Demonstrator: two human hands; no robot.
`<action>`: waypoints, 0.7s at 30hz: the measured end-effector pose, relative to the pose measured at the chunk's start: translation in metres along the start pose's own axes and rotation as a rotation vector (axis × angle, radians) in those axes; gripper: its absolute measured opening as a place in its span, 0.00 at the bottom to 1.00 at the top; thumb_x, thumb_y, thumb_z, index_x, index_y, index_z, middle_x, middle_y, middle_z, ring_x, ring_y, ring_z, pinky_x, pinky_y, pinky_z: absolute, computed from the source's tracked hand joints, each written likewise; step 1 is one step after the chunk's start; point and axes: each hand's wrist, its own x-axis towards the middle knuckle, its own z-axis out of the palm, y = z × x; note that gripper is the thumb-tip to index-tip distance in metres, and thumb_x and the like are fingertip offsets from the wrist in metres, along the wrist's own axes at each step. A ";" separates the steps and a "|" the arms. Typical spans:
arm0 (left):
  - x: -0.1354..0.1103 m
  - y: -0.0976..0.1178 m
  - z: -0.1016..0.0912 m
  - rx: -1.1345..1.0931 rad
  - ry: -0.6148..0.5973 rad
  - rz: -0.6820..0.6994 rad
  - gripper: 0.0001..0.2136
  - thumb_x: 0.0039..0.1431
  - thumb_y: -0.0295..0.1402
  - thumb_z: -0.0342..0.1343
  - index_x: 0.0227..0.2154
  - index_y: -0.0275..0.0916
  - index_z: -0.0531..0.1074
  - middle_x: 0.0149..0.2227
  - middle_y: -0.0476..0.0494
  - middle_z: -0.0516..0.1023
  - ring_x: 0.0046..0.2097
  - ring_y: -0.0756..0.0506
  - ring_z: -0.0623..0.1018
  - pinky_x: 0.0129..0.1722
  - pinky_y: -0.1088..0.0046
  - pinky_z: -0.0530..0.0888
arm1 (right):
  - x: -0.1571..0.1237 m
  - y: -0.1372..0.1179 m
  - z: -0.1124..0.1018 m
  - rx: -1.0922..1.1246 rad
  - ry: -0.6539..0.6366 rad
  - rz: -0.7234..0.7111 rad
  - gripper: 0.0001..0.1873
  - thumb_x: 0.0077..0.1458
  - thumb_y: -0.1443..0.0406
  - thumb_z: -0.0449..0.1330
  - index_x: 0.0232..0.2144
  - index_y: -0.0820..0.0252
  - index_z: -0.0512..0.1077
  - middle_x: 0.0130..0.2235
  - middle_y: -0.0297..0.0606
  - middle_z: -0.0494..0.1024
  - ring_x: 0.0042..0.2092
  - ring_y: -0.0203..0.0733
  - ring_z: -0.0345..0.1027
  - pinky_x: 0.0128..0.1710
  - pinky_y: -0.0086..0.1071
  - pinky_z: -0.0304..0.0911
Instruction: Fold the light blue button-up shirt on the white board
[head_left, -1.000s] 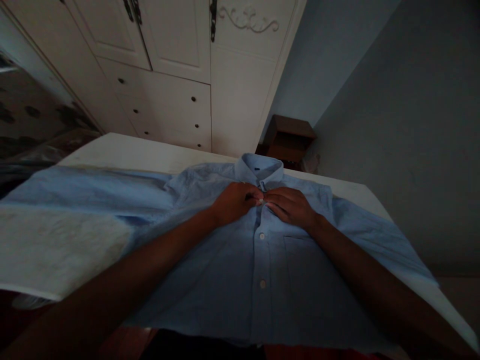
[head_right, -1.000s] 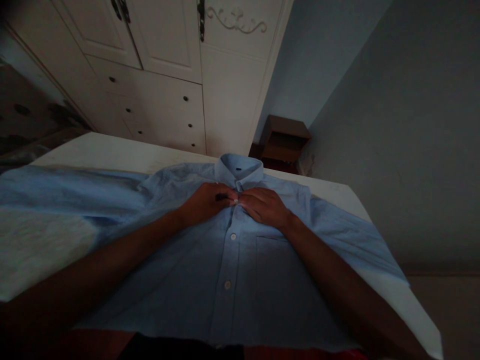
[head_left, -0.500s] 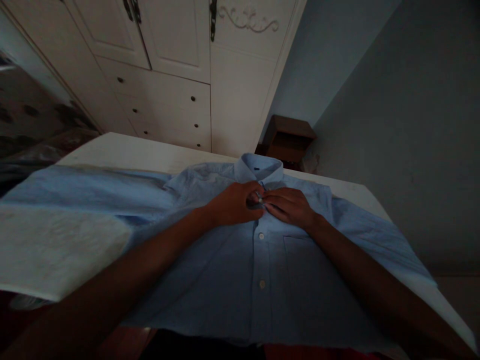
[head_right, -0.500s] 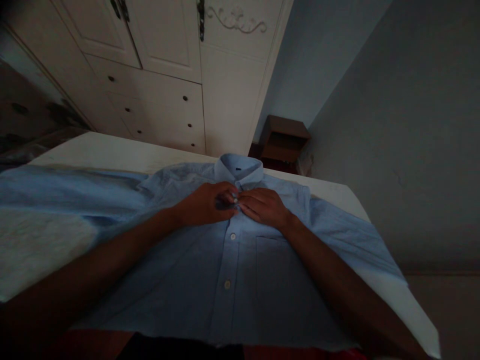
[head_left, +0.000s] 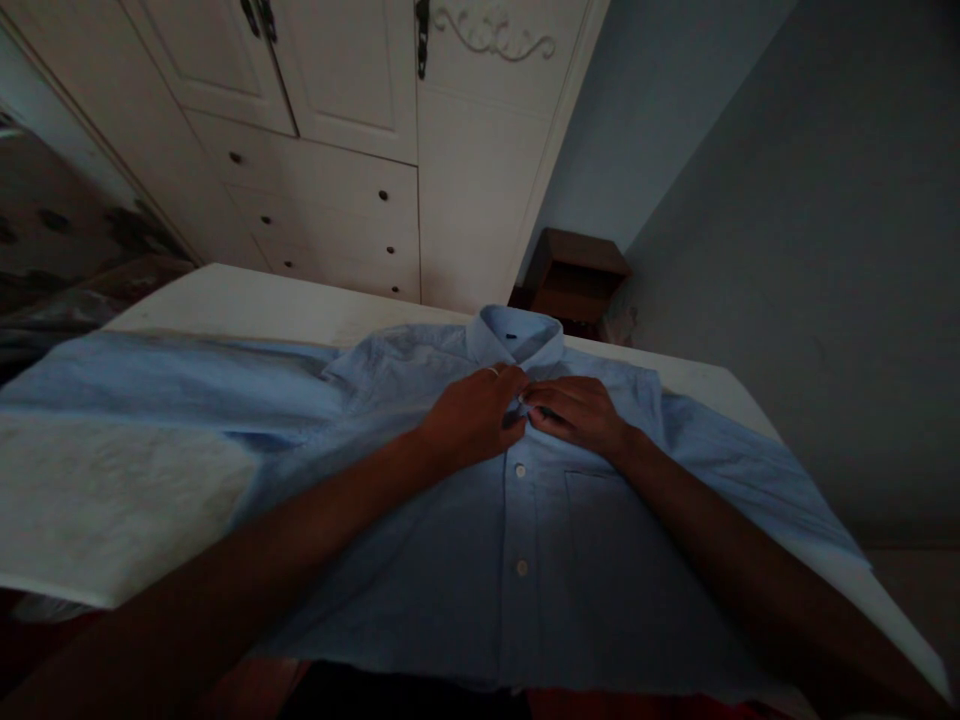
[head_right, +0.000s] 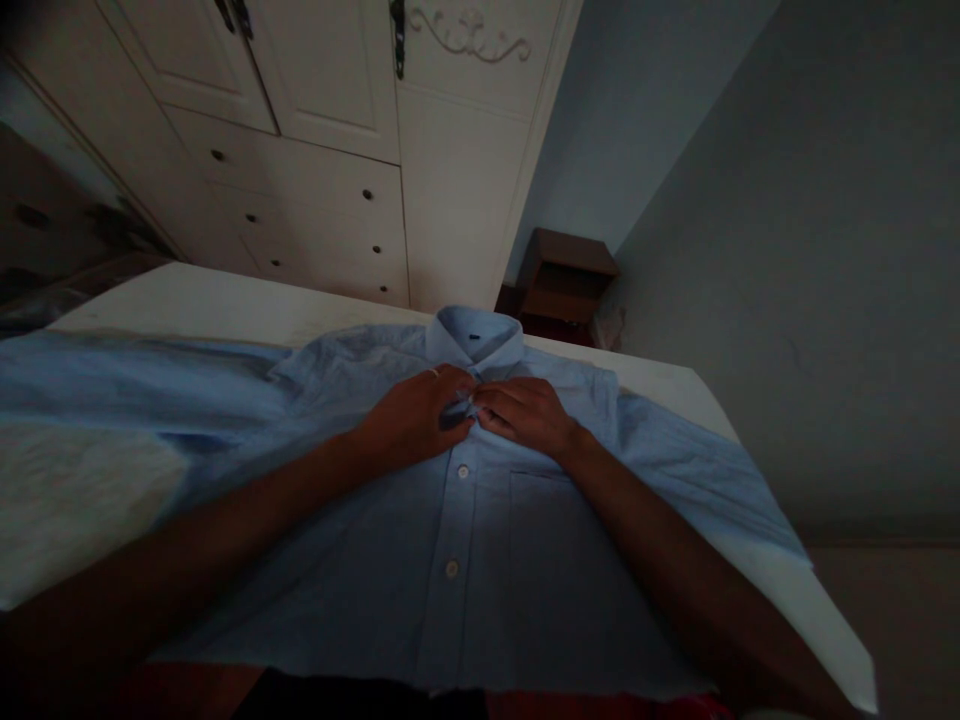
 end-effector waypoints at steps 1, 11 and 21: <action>-0.001 0.002 0.001 0.012 0.019 -0.014 0.14 0.55 0.32 0.56 0.44 0.38 0.64 0.44 0.40 0.75 0.46 0.42 0.75 0.45 0.65 0.73 | 0.000 0.000 0.000 0.001 0.001 0.002 0.04 0.59 0.66 0.57 0.36 0.56 0.72 0.38 0.34 0.82 0.36 0.36 0.77 0.35 0.28 0.71; -0.007 0.013 0.012 0.137 0.101 -0.102 0.12 0.61 0.33 0.52 0.46 0.39 0.65 0.40 0.41 0.79 0.41 0.43 0.78 0.41 0.68 0.74 | 0.000 0.000 0.000 0.044 0.044 0.021 0.05 0.59 0.67 0.57 0.38 0.57 0.71 0.36 0.36 0.82 0.36 0.37 0.77 0.36 0.29 0.71; -0.006 0.010 0.017 0.105 0.134 -0.129 0.08 0.60 0.28 0.52 0.42 0.40 0.65 0.38 0.45 0.79 0.40 0.46 0.79 0.41 0.70 0.74 | -0.003 0.000 0.002 0.013 0.022 0.051 0.05 0.61 0.65 0.57 0.39 0.57 0.72 0.33 0.34 0.82 0.32 0.35 0.76 0.34 0.28 0.69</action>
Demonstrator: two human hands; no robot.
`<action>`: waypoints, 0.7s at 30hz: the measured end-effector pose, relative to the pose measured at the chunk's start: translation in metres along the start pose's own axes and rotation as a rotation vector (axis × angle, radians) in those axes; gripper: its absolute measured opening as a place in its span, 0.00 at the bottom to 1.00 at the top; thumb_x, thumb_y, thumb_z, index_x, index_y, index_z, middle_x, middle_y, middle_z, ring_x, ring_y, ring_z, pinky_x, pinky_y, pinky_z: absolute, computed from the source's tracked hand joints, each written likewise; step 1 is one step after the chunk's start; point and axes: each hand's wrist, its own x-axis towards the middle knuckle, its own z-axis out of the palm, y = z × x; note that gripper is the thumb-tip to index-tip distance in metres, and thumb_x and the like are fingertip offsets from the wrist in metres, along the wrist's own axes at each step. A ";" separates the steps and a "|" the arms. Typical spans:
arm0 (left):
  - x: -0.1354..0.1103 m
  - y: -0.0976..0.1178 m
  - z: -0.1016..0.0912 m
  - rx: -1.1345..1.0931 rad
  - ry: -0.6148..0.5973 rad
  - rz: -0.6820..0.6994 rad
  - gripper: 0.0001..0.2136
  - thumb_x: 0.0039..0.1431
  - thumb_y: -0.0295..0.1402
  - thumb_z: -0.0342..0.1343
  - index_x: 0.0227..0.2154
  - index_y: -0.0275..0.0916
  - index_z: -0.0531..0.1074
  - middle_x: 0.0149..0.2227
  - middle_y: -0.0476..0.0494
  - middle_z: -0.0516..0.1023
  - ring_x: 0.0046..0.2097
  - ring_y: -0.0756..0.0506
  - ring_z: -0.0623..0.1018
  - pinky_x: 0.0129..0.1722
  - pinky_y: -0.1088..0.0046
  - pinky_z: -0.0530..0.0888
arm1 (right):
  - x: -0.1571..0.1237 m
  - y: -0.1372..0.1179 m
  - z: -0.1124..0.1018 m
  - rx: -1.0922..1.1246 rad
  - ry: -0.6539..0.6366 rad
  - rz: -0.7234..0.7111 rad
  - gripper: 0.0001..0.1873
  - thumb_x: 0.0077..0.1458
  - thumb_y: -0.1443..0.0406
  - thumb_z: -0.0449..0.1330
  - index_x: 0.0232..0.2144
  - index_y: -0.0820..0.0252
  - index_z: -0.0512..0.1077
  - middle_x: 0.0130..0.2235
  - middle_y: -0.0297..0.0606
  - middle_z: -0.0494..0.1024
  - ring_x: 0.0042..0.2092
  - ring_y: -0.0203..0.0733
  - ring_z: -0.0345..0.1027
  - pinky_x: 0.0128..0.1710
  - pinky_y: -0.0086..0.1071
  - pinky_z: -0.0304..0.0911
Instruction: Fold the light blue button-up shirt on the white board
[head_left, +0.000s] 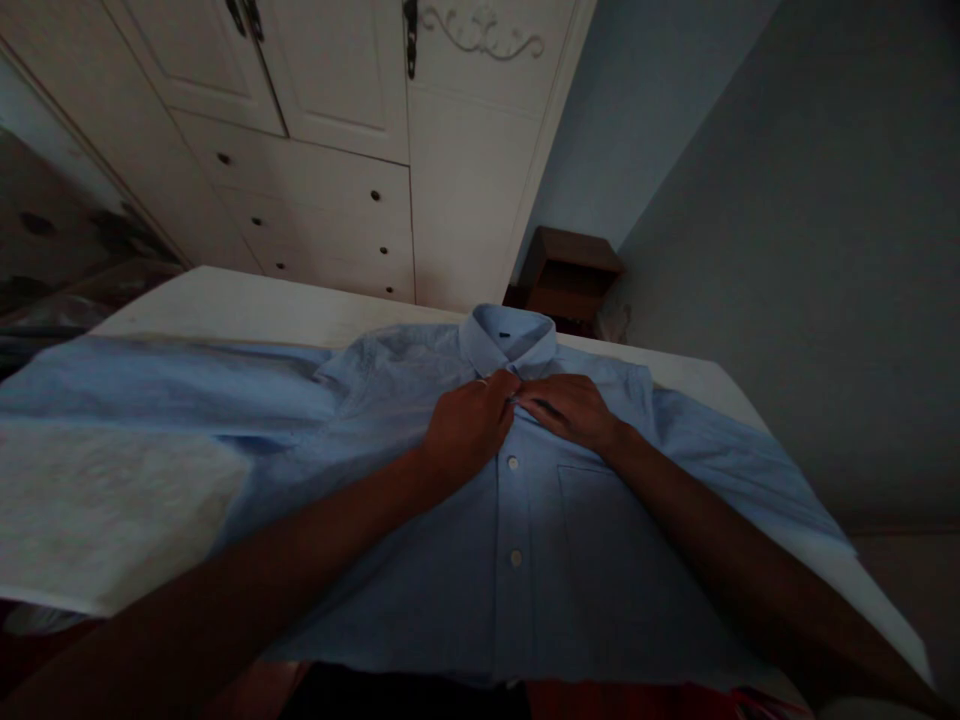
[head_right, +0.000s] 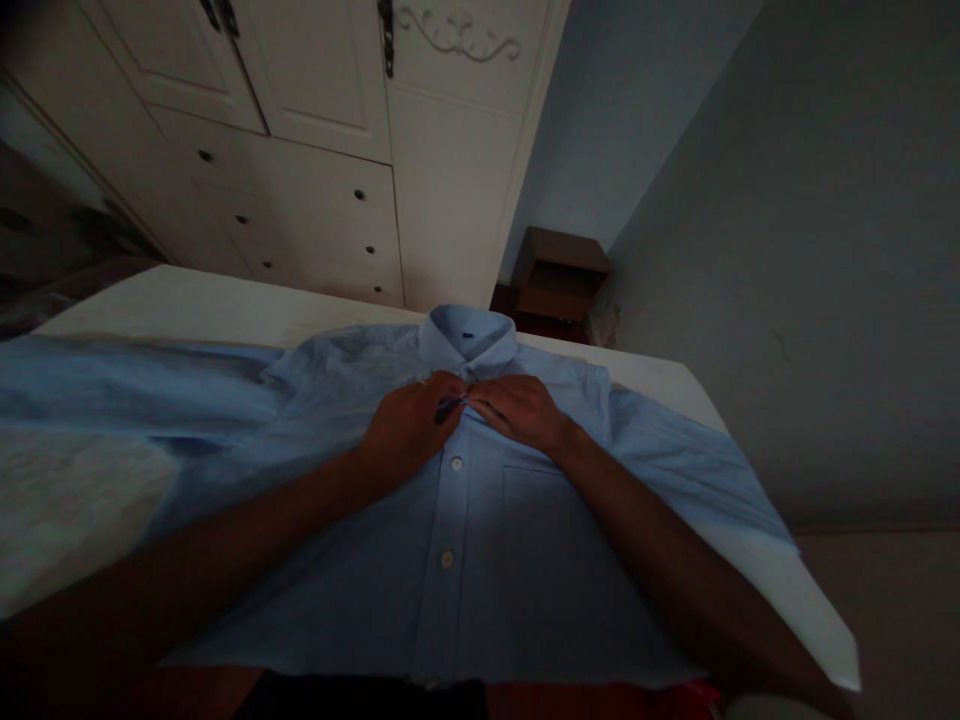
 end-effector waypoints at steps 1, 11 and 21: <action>0.000 0.000 0.000 -0.012 -0.002 -0.005 0.08 0.60 0.28 0.53 0.42 0.40 0.65 0.38 0.45 0.79 0.40 0.46 0.79 0.41 0.70 0.74 | 0.000 0.000 0.000 0.000 -0.007 0.006 0.05 0.61 0.65 0.56 0.38 0.57 0.72 0.33 0.34 0.82 0.31 0.35 0.75 0.33 0.27 0.69; 0.001 -0.001 0.003 -0.001 -0.005 -0.030 0.06 0.60 0.28 0.52 0.40 0.40 0.65 0.37 0.44 0.80 0.38 0.44 0.79 0.38 0.69 0.74 | -0.003 0.005 0.003 0.081 -0.076 0.095 0.10 0.64 0.64 0.52 0.35 0.56 0.73 0.35 0.32 0.82 0.33 0.34 0.76 0.36 0.27 0.68; 0.003 0.000 0.000 0.067 -0.014 -0.093 0.06 0.57 0.30 0.54 0.36 0.40 0.64 0.31 0.46 0.77 0.33 0.45 0.78 0.32 0.72 0.70 | 0.001 0.004 0.003 0.119 -0.170 0.152 0.13 0.65 0.65 0.48 0.37 0.58 0.72 0.35 0.36 0.81 0.37 0.38 0.75 0.40 0.31 0.68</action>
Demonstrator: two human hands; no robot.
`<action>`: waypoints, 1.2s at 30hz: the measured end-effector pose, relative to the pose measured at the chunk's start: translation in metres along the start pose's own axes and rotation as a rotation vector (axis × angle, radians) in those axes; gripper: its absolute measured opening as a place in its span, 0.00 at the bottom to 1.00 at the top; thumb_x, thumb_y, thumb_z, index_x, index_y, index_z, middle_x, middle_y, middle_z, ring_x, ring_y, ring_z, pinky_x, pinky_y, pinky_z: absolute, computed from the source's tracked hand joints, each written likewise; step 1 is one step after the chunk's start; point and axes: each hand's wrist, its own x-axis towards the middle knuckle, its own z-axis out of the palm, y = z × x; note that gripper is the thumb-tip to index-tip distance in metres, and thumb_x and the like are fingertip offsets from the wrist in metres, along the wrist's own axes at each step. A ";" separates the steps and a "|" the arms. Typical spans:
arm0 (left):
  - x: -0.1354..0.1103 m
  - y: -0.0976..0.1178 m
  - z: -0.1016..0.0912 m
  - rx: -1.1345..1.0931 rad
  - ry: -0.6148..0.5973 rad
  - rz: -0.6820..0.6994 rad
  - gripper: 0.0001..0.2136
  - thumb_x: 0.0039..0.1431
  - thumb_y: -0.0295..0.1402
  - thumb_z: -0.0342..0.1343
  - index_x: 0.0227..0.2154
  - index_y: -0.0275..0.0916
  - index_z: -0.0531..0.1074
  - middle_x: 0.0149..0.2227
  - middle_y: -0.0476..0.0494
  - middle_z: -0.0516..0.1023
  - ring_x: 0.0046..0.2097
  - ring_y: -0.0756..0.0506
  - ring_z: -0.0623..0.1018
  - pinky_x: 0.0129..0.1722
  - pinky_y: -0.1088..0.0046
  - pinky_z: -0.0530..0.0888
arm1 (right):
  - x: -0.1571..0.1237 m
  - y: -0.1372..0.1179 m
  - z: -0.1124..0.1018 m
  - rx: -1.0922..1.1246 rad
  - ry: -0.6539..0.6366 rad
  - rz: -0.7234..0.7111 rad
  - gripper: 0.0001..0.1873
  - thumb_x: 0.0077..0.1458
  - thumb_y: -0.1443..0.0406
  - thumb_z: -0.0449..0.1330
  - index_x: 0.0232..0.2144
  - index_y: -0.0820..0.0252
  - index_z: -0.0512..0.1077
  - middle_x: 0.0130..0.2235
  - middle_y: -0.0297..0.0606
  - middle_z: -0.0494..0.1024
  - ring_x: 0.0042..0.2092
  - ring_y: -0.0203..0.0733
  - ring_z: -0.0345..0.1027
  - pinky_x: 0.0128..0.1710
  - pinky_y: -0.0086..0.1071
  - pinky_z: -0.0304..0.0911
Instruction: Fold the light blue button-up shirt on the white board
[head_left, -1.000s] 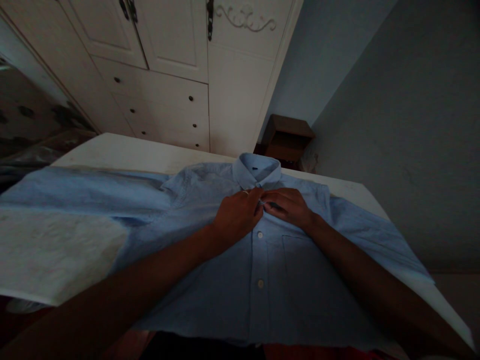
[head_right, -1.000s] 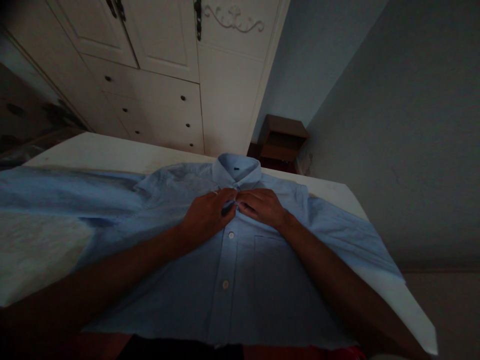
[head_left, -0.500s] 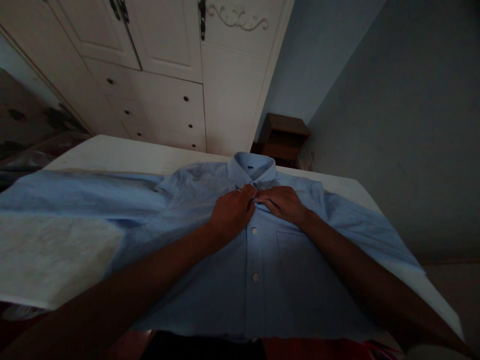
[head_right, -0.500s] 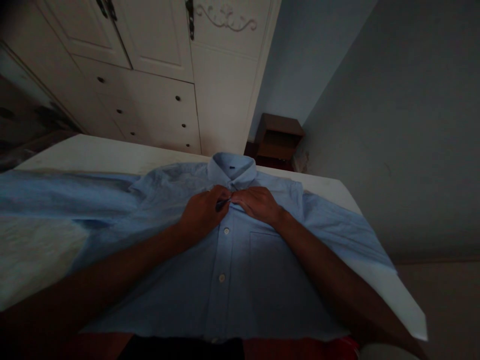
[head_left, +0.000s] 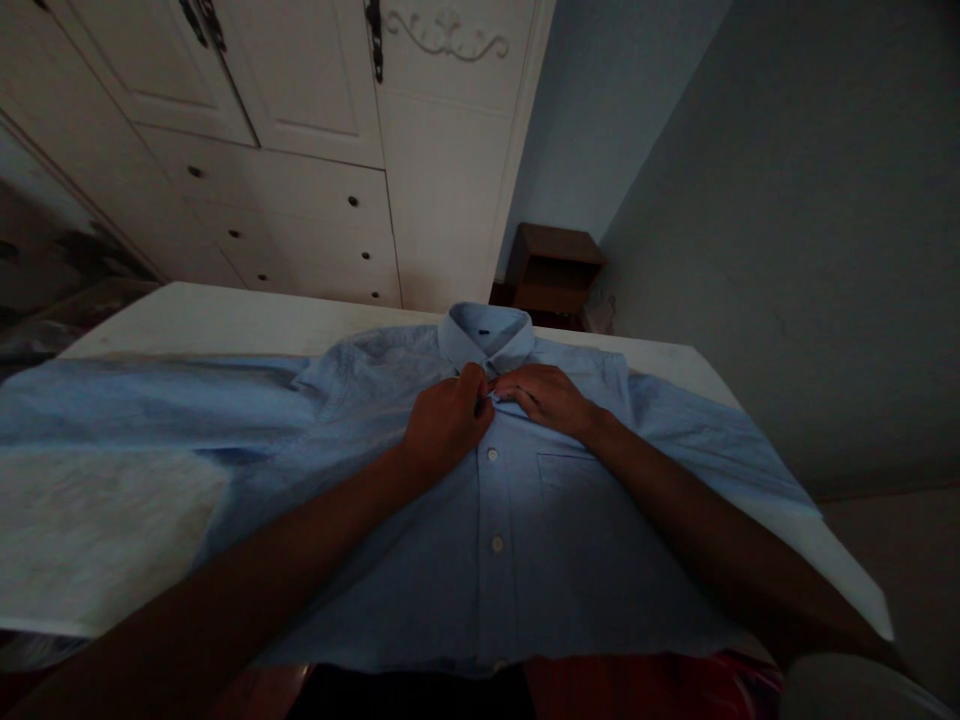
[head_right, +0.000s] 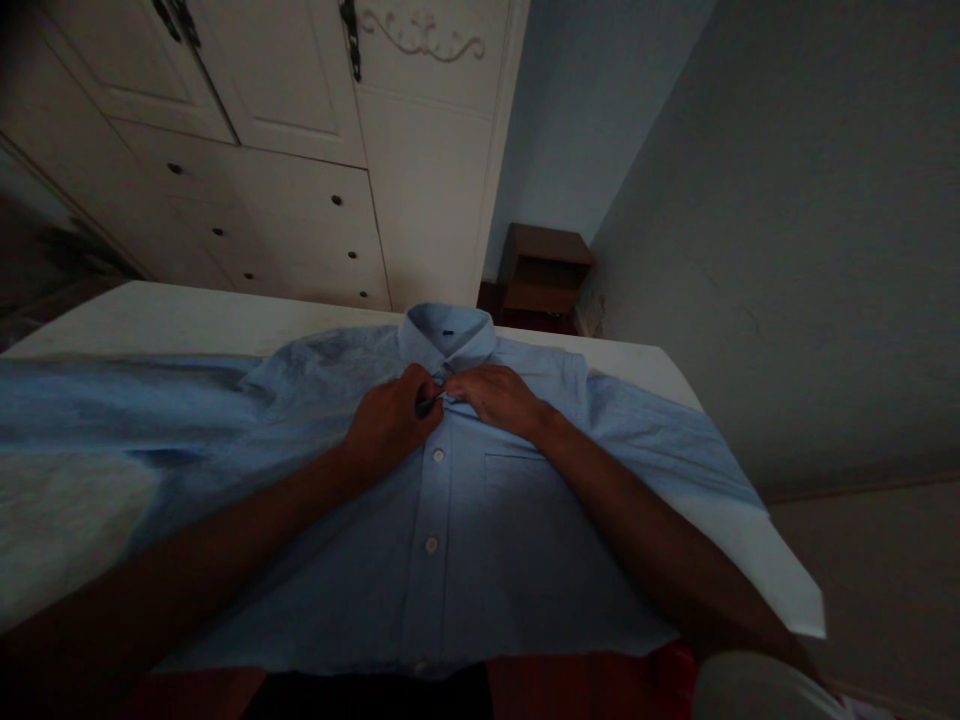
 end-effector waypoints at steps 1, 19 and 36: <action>0.000 0.000 0.000 0.021 -0.011 -0.002 0.05 0.57 0.30 0.54 0.36 0.40 0.64 0.31 0.46 0.76 0.32 0.45 0.77 0.32 0.72 0.70 | 0.000 0.000 0.001 0.000 -0.005 -0.005 0.13 0.65 0.65 0.48 0.38 0.58 0.72 0.36 0.37 0.81 0.38 0.38 0.75 0.40 0.32 0.68; -0.002 -0.008 0.006 0.090 0.121 0.244 0.03 0.59 0.27 0.49 0.30 0.39 0.63 0.27 0.47 0.73 0.30 0.48 0.74 0.33 0.74 0.70 | -0.005 -0.005 -0.004 -0.042 0.110 -0.039 0.10 0.62 0.65 0.55 0.44 0.56 0.73 0.35 0.35 0.82 0.35 0.36 0.76 0.37 0.29 0.70; -0.001 -0.016 0.006 -0.010 0.284 0.404 0.09 0.58 0.26 0.50 0.23 0.39 0.61 0.22 0.50 0.67 0.27 0.49 0.70 0.29 0.75 0.67 | -0.005 -0.006 -0.004 -0.030 0.208 -0.015 0.05 0.58 0.65 0.58 0.37 0.56 0.74 0.32 0.33 0.82 0.32 0.35 0.76 0.34 0.28 0.69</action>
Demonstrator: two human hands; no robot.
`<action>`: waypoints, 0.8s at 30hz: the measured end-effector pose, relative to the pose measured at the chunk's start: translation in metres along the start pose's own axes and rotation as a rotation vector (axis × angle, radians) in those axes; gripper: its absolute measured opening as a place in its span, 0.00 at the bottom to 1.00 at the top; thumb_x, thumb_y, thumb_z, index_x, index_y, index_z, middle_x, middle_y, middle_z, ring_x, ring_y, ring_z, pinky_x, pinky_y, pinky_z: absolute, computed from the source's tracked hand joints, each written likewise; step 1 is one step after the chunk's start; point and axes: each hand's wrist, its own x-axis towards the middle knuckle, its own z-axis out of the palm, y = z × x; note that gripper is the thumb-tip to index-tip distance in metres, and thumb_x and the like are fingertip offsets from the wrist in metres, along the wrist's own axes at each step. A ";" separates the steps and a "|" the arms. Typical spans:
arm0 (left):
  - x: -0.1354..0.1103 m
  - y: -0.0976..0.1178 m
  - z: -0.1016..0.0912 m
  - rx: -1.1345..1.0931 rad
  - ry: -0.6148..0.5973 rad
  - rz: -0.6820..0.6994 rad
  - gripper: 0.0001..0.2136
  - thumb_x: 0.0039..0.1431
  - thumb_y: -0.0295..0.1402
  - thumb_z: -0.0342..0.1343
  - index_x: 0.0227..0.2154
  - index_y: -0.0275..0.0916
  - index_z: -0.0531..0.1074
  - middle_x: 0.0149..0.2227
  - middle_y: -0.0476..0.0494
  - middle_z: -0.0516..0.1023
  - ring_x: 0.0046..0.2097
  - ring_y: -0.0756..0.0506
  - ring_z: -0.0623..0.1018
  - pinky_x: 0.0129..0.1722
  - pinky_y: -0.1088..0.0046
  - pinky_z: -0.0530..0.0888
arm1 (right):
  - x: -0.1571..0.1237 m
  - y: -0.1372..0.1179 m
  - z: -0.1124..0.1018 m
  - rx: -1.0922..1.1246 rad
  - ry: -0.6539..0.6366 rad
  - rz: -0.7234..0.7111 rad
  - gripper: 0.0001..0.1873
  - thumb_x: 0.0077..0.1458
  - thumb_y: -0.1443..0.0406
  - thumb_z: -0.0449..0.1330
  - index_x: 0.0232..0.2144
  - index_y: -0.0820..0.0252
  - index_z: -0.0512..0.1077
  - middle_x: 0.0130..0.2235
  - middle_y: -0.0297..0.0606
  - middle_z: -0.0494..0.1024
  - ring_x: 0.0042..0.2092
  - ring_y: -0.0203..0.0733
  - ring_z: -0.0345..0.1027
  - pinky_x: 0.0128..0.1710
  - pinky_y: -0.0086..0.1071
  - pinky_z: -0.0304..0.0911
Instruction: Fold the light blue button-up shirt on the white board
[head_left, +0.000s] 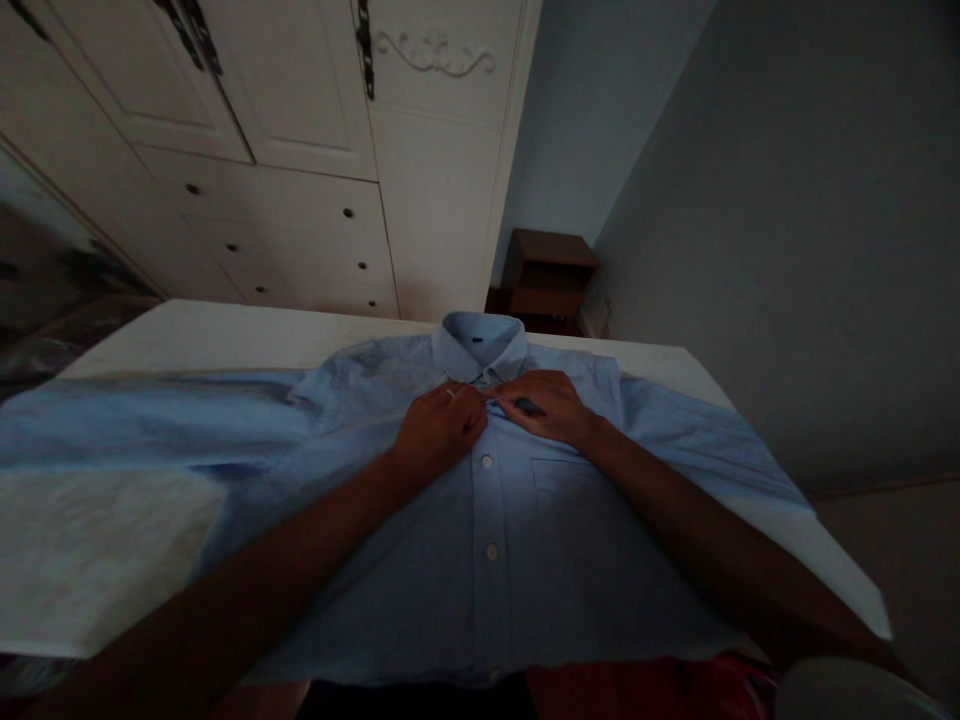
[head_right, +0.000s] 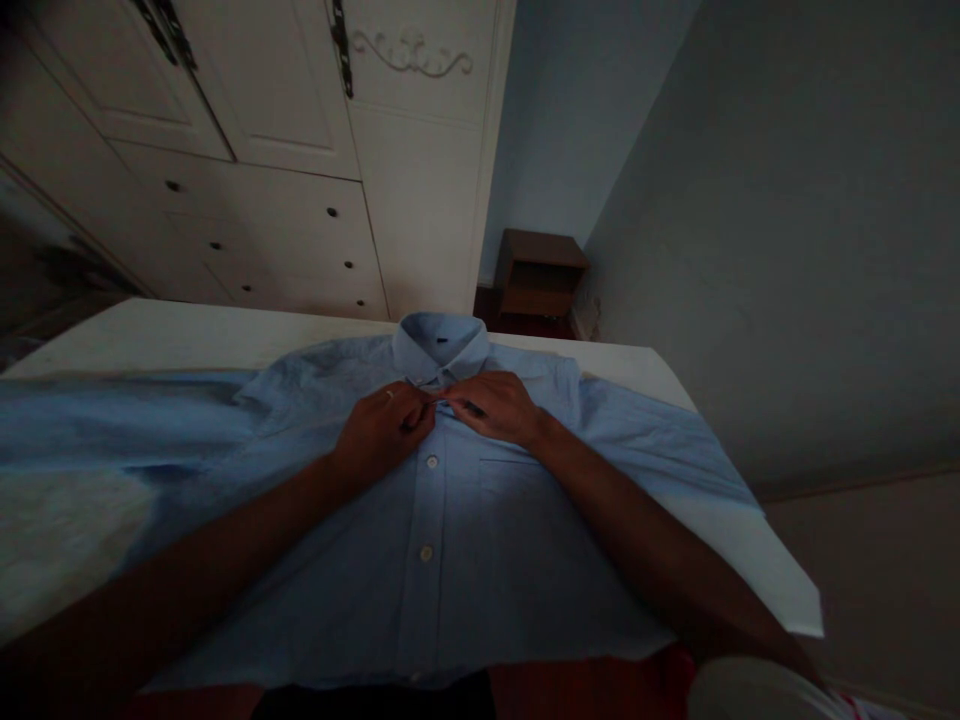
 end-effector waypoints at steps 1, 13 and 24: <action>0.000 0.000 0.000 -0.016 -0.008 -0.009 0.09 0.58 0.26 0.50 0.23 0.39 0.62 0.22 0.50 0.67 0.27 0.49 0.70 0.29 0.75 0.67 | 0.001 -0.001 -0.001 0.010 -0.004 0.001 0.05 0.58 0.65 0.58 0.36 0.56 0.74 0.32 0.34 0.82 0.32 0.35 0.76 0.34 0.28 0.69; 0.002 -0.001 -0.002 -0.084 -0.084 -0.094 0.08 0.57 0.27 0.50 0.23 0.40 0.62 0.23 0.49 0.69 0.29 0.49 0.72 0.32 0.73 0.69 | 0.003 0.005 0.001 0.048 -0.033 -0.033 0.17 0.59 0.67 0.57 0.51 0.54 0.66 0.37 0.36 0.81 0.38 0.39 0.75 0.40 0.35 0.70; 0.004 -0.002 -0.003 -0.268 -0.092 -0.277 0.12 0.53 0.27 0.53 0.21 0.42 0.53 0.28 0.47 0.77 0.33 0.47 0.77 0.35 0.71 0.71 | 0.002 0.005 0.002 0.003 -0.051 -0.046 0.19 0.59 0.66 0.57 0.52 0.54 0.65 0.36 0.37 0.80 0.37 0.41 0.74 0.39 0.36 0.70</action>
